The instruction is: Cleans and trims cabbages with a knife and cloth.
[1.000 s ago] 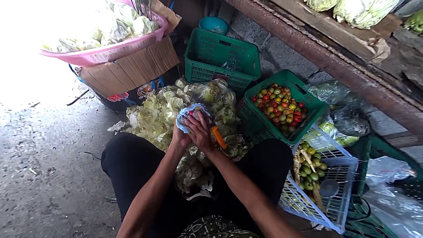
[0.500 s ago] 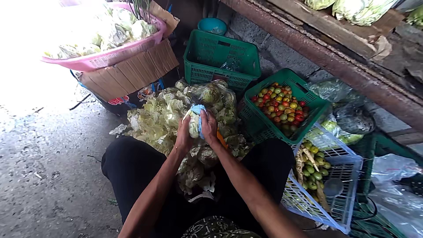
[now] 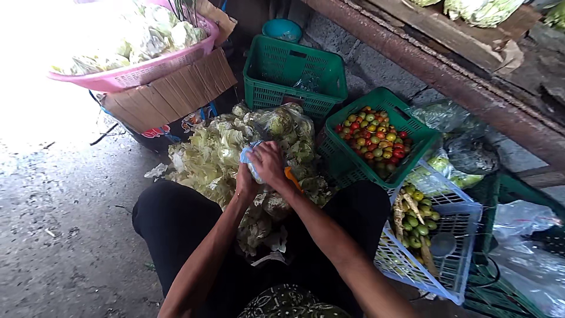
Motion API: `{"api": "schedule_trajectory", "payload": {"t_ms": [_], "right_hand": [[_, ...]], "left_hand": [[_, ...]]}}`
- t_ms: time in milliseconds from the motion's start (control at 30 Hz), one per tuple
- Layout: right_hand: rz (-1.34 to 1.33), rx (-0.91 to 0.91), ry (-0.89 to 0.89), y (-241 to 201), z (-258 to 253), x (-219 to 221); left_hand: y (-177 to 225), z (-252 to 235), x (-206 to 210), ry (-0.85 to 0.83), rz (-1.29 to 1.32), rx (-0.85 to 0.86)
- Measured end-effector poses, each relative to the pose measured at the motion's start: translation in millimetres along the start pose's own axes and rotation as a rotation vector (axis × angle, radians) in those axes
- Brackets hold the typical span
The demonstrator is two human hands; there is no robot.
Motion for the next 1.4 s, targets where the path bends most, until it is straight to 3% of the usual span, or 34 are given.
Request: {"api": "schedule_trajectory", "payload": {"t_ms": [67,133,167,267,333,400,500,533,633,700,733,867,1000,1067,1100,1167,1233,1300,1400], "right_hand": [[-0.594,0.244,0.05,35,5,-14],[-0.94,0.45,0.195,72,19,-20],[-0.924,0.461,0.22,83,22,-20],[-0.498,0.413,0.064,77,16,0],[-0.402,0.501,0.015,78,20,7],[-0.637,0.596,0.068,89,27,8],[-1.444,0.559,0.22,109,43,23],[-1.594,0.531,0.257,117,49,32],[-1.692,0.544,0.314,128,62,56],[-1.581,0.573,0.329,133,63,51],[-1.448,0.579,0.35,137,60,44],[-0.812,0.603,0.419,129,52,17],[-0.833,0.603,0.306,95,39,-27],[-0.861,0.469,0.295,74,27,-63],[-0.727,0.351,0.281,59,19,-76],[-0.222,0.076,0.071,16,2,-70],[0.192,0.053,-0.182,1,-7,-38],[0.26,0.108,-0.269,8,-12,-25],[-0.049,0.346,-0.185,36,-26,-46]], "left_hand": [[4,-5,-4,-0.042,-0.044,0.02],[10,-8,-6,-0.044,-0.058,0.046],[12,-9,-5,-0.03,-0.076,0.053],[10,-9,-3,0.006,-0.295,0.03],[-1,-6,-7,-0.021,-0.368,-0.045],[-2,-5,-6,-0.026,-0.343,-0.046],[18,-6,1,-0.033,-0.222,0.024],[23,-7,5,-0.048,-0.227,0.026],[38,-8,2,-0.032,-0.752,0.085],[50,-3,4,0.007,-1.037,0.165],[49,-2,8,-0.012,-1.055,0.164],[1,-8,11,-0.202,-0.568,-0.041],[3,-12,1,-0.191,-0.225,-0.093],[9,-12,6,-0.213,-0.116,-0.106],[12,-12,12,-0.236,-0.094,-0.097],[13,-9,23,-0.296,-0.106,-0.065],[8,-6,24,-0.333,-0.144,-0.052],[0,-5,22,-0.344,-0.14,-0.068],[-1,-7,20,-0.36,-0.059,-0.069]]}}
Point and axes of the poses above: each hand's wrist, its own z-axis away from the middle knuckle, its own x-axis out of the palm, y = z × x, the point moved 10 cm from there along -z, towards the middle knuckle, and after that the axes turned 10 degrees about -y, right-handed, at the moved point
